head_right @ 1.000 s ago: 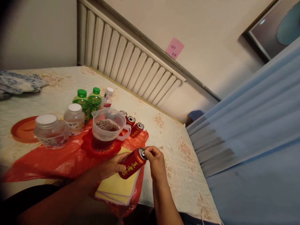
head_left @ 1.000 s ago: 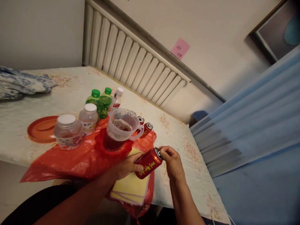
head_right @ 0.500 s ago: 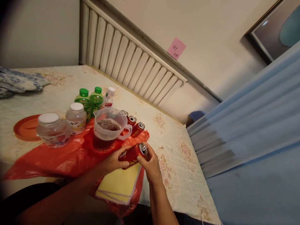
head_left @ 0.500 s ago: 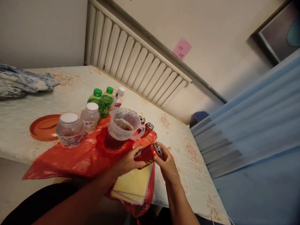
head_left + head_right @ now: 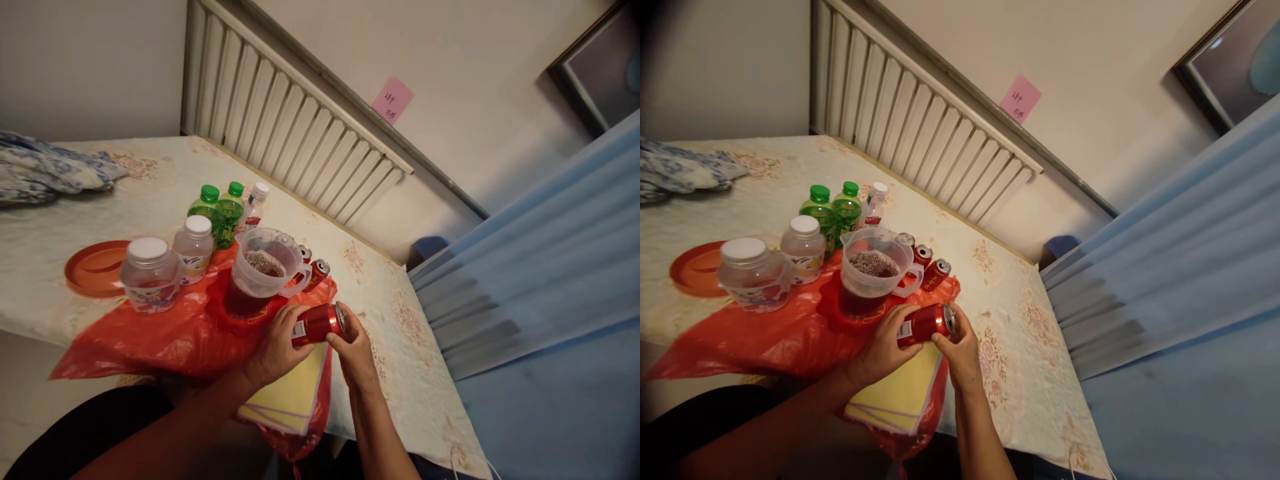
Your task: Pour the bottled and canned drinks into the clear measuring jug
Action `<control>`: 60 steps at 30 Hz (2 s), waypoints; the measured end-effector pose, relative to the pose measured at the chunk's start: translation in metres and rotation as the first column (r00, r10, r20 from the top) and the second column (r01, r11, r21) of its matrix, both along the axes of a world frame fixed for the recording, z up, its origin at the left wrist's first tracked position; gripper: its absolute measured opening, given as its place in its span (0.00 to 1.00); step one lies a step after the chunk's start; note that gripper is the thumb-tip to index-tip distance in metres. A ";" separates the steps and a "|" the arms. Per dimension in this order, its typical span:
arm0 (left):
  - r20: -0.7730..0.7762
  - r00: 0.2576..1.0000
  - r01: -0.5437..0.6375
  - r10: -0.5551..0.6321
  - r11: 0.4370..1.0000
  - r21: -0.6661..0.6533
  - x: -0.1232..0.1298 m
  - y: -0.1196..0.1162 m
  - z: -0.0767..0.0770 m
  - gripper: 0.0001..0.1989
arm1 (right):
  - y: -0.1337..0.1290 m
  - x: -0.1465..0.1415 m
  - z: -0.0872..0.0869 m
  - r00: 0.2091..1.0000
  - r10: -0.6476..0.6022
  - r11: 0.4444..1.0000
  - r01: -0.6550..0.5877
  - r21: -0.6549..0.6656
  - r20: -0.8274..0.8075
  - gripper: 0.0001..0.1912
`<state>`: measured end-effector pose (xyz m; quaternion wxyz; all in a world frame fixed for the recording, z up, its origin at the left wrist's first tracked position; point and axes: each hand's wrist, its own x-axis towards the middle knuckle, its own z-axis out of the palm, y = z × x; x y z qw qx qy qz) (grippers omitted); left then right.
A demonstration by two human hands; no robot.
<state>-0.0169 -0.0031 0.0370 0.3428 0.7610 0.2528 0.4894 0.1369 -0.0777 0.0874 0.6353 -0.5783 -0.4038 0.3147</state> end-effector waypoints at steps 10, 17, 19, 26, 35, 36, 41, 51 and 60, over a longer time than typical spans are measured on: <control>-0.090 0.996 -0.005 0.012 0.998 0.070 0.005 -0.002 -0.012 0.36 | 0.000 -0.009 0.003 0.990 -0.067 0.996 0.073 -0.042 0.124 0.31; 0.054 0.992 0.126 -0.117 0.969 -0.211 0.002 0.002 0.001 0.31 | 0.000 -0.020 0.011 0.994 0.112 0.994 -0.112 -0.014 0.020 0.34; 0.065 0.982 0.188 -0.176 0.945 -0.269 0.002 0.002 0.002 0.32 | 0.000 -0.019 0.008 0.991 0.128 0.991 -0.127 -0.040 0.025 0.33; 0.033 0.978 0.207 -0.207 0.929 -0.306 0.005 0.001 -0.007 0.39 | -0.005 -0.018 0.004 0.980 0.017 0.995 0.004 -0.103 0.197 0.32; 0.043 0.967 0.252 -0.250 0.931 -0.265 0.005 0.000 -0.005 0.37 | -0.004 0.001 0.036 0.926 -0.004 0.994 0.044 -0.097 0.377 0.11; 0.036 0.967 0.254 -0.254 0.932 -0.257 0.005 0.000 -0.006 0.36 | -0.003 0.001 0.035 0.932 -0.006 0.995 0.041 -0.087 0.362 0.09; 0.036 0.961 0.275 -0.275 0.932 -0.237 0.004 -0.002 -0.006 0.35 | -0.001 0.000 0.027 0.946 -0.027 0.995 0.058 -0.085 0.324 0.04; 0.024 0.956 0.285 -0.293 0.901 -0.326 0.000 -0.003 -0.006 0.36 | 0.004 -0.007 0.039 0.946 0.070 0.990 -0.025 -0.142 0.318 0.06; 0.040 0.928 0.361 -0.372 0.863 -0.355 -0.017 -0.005 -0.001 0.38 | 0.059 0.004 0.045 0.985 0.101 0.993 -0.092 -0.073 0.139 0.15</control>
